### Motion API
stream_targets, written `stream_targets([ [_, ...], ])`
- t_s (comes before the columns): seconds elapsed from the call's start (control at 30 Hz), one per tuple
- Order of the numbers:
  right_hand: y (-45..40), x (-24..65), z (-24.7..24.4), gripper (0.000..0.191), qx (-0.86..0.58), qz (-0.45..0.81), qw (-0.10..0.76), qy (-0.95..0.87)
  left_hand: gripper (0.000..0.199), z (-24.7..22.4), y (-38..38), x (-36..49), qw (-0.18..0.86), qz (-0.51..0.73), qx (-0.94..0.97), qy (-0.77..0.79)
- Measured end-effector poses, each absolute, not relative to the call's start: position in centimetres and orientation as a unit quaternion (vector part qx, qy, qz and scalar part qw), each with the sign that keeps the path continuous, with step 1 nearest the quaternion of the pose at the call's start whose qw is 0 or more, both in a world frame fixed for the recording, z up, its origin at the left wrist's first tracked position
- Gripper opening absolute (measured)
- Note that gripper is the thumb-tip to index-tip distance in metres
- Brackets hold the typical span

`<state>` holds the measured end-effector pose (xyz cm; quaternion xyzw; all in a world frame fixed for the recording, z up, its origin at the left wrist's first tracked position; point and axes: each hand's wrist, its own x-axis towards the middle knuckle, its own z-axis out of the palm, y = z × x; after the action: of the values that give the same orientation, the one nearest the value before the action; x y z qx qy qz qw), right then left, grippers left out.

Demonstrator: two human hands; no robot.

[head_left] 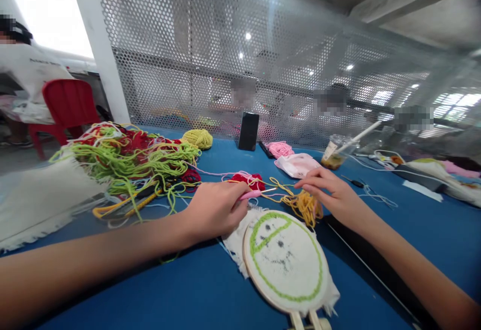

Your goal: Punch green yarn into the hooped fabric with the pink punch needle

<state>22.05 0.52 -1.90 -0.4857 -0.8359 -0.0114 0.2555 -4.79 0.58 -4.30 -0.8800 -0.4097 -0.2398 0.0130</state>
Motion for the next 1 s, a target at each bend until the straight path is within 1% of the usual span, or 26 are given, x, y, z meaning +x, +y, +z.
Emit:
stream_targets([
  [0.07,0.2,22.0,-1.6,0.025,-0.48,-0.019,0.249,-0.841,0.018,-4.2,0.6,-4.8,0.02,-0.239,-0.881,-0.408],
  [0.2,0.1,22.2,-1.6,0.023,-0.46,-0.098,0.224,-0.853,0.021,-4.2,0.6,-4.8,0.033,-0.239,-0.88,-0.409],
  [0.27,0.2,22.4,-1.8,0.023,-0.471,-0.111,0.218,-0.848,0.022,-4.1,0.6,-4.8,0.039,-0.238,-0.881,-0.406],
  [0.43,-0.1,22.2,-1.4,0.025,-0.517,-0.036,0.235,-0.822,0.024,-4.0,0.5,-4.7,0.053,-0.232,-0.888,-0.394],
  [0.57,-0.2,21.8,-1.0,0.024,-0.492,0.021,0.258,-0.831,0.025,-3.8,0.6,-4.9,0.072,-0.219,-0.892,-0.39],
  [0.67,-0.2,21.3,-1.4,0.025,-0.487,0.04,0.256,-0.834,0.026,-3.8,0.8,-5.0,0.089,-0.209,-0.893,-0.388],
  [0.8,-0.3,20.5,-2.3,0.028,-0.482,0.055,0.23,-0.844,0.024,-3.9,0.7,-4.9,0.107,-0.196,-0.901,-0.372],
  [1.0,-1.0,19.4,-2.5,0.027,-0.475,0.082,0.236,-0.843,0.025,-4.0,0.3,-4.5,0.131,-0.182,-0.911,-0.345],
])
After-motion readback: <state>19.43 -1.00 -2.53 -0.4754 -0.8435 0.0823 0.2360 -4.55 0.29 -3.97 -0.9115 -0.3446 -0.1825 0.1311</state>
